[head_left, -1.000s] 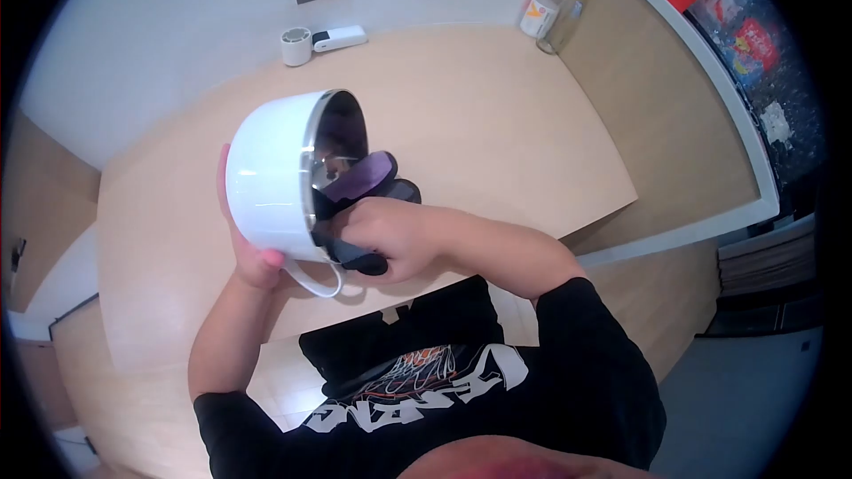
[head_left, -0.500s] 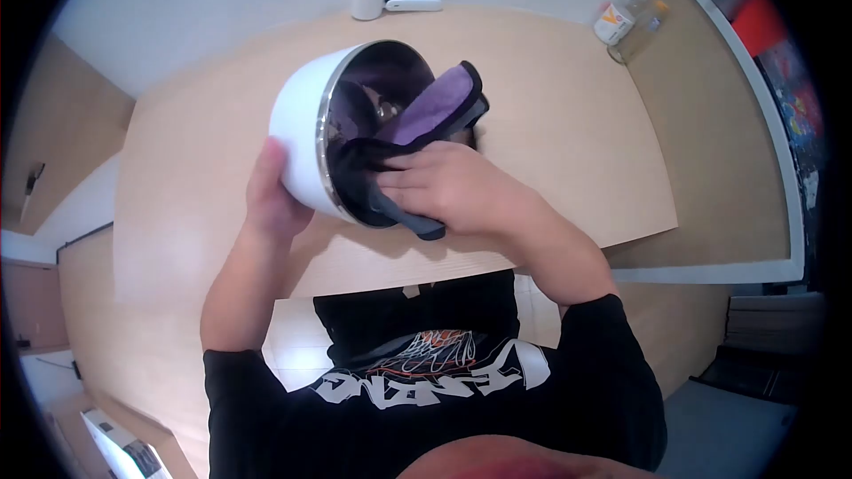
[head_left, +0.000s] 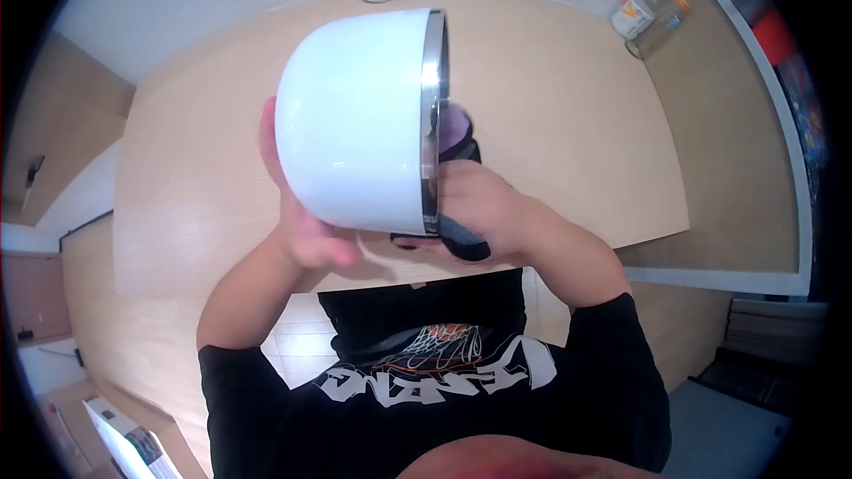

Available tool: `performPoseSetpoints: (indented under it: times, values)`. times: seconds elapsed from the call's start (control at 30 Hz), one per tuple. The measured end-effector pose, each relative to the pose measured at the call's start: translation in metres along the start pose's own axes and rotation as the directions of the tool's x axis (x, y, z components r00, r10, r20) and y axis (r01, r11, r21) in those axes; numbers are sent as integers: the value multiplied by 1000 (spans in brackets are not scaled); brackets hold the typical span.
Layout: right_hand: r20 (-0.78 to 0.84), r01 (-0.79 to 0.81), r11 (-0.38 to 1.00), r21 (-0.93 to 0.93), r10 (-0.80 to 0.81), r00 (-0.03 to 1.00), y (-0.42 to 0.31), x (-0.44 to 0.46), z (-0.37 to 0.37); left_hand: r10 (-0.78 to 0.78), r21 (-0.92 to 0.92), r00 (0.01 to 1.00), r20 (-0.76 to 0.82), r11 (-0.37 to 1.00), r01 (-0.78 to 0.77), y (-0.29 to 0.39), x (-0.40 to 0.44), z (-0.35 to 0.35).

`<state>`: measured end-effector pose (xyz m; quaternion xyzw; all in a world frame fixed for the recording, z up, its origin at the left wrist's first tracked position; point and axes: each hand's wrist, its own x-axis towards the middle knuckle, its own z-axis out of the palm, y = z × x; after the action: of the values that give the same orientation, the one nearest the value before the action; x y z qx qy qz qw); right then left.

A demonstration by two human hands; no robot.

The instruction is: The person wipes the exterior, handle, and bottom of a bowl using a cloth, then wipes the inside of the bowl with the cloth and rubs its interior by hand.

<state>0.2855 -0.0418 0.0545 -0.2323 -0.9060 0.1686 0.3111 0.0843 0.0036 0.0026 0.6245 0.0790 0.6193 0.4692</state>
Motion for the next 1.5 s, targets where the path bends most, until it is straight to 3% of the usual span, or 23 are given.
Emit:
performPoseSetpoints:
  times: [0.07,0.1,0.13,0.2,0.23,0.33,0.37,0.43,0.57,0.67,0.7,0.73,0.8,0.9,1.0,1.13,1.17,1.27,1.3,1.33,1.43,1.5]
  values:
    - [114,24,996,-89,-13,993,8,-6,-17,-207,-208,978,-15,958,199,18,9,-5]
    - [-25,113,977,-182,-120,992,15,-4,-10,-305,-380,952,-11,882,278,20,11,-10]
    - [24,98,967,-233,-95,995,16,-2,-12,-400,-541,916,-6,772,333,22,12,-15]
    - [54,107,942,-319,-95,994,18,-3,-8,-578,-734,782,234,422,532,21,18,-36]
    - [59,104,942,-318,-89,994,17,-4,-6,-620,-782,743,251,322,533,23,23,-32]
    - [58,77,954,-289,-63,996,13,-3,3,-677,-723,723,139,429,541,19,23,-25]
    - [43,57,964,-259,-47,998,11,-2,9,-759,-605,645,-84,554,573,25,23,-13]
    - [-36,35,986,-162,-41,998,3,0,14,-655,-449,744,-129,708,545,24,7,-4]
    - [-167,-164,958,235,206,964,-22,6,15,-435,-84,895,-100,900,428,12,-12,-6]
    - [-199,-51,989,136,78,977,-5,1,11,-437,14,894,-104,898,440,20,-7,1]
    - [-162,-48,996,81,60,985,-5,1,1,-472,15,868,-153,878,479,27,2,8]
    - [-133,16,1000,2,-15,991,3,-2,-5,-482,-217,863,-152,868,447,27,7,7]
    - [-59,152,978,-145,-162,985,18,-5,-12,-503,-644,851,-151,703,301,27,18,5]
    - [39,128,969,-212,-123,992,14,-3,-4,-490,-857,848,202,331,396,31,37,-9]
    - [54,126,969,-215,-117,992,14,-4,9,-561,-825,815,147,385,414,26,33,-11]
    - [-49,102,990,-101,-108,993,6,1,20,-554,-659,813,-177,681,320,11,1,-21]
    - [-75,90,995,-50,-93,993,1,2,19,-519,-567,820,-241,761,315,9,-7,-21]
    - [-25,-15,997,76,17,1000,-14,7,13,-377,-240,899,-224,915,324,22,-23,-16]
    - [-127,-11,984,180,34,991,-13,7,18,-321,-159,922,-216,943,291,23,-22,-12]
    - [-116,-13,983,184,35,993,-12,6,15,-267,-101,939,-215,963,251,23,-20,-7]
    - [-73,2,988,156,9,997,-3,0,-7,-328,-375,902,-282,903,211,22,-3,4]
    - [-93,113,994,-10,-114,989,15,-2,-8,-505,-622,845,-175,722,303,30,15,-3]
